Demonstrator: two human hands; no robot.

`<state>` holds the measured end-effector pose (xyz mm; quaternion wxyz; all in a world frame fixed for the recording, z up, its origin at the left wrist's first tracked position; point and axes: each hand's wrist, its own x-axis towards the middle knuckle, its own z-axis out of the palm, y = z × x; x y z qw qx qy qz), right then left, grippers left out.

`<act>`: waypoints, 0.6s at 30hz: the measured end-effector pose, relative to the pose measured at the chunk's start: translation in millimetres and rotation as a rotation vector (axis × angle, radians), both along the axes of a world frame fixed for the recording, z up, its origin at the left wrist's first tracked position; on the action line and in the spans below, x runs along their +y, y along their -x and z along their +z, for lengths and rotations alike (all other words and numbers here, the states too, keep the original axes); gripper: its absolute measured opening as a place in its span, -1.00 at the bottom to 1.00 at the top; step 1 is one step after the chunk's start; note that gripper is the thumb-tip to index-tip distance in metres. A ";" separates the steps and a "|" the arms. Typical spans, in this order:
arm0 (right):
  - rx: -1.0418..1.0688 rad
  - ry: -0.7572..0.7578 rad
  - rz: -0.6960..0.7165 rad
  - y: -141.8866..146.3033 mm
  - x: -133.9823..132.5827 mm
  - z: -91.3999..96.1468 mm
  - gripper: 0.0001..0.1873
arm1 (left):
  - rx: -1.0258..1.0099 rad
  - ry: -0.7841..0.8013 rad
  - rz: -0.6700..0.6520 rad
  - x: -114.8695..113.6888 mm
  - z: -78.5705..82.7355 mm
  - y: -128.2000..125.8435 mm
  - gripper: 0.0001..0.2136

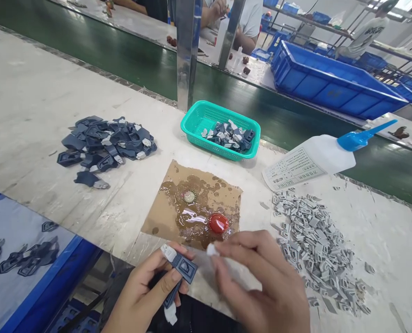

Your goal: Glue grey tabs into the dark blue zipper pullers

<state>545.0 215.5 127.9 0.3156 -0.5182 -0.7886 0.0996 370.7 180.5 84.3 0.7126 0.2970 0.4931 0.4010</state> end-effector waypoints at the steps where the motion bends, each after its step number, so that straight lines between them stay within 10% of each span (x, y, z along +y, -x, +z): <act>1: 0.046 0.053 0.044 3.5 -3.3 1.9 -0.89 | 0.014 -0.003 -0.003 -0.1 0.3 0.3 -0.75; 18: 0.176 0.317 0.298 12.7 -11.5 -3.1 -0.85 | 0.225 -0.299 0.067 -4.8 -4.8 4.5 -0.84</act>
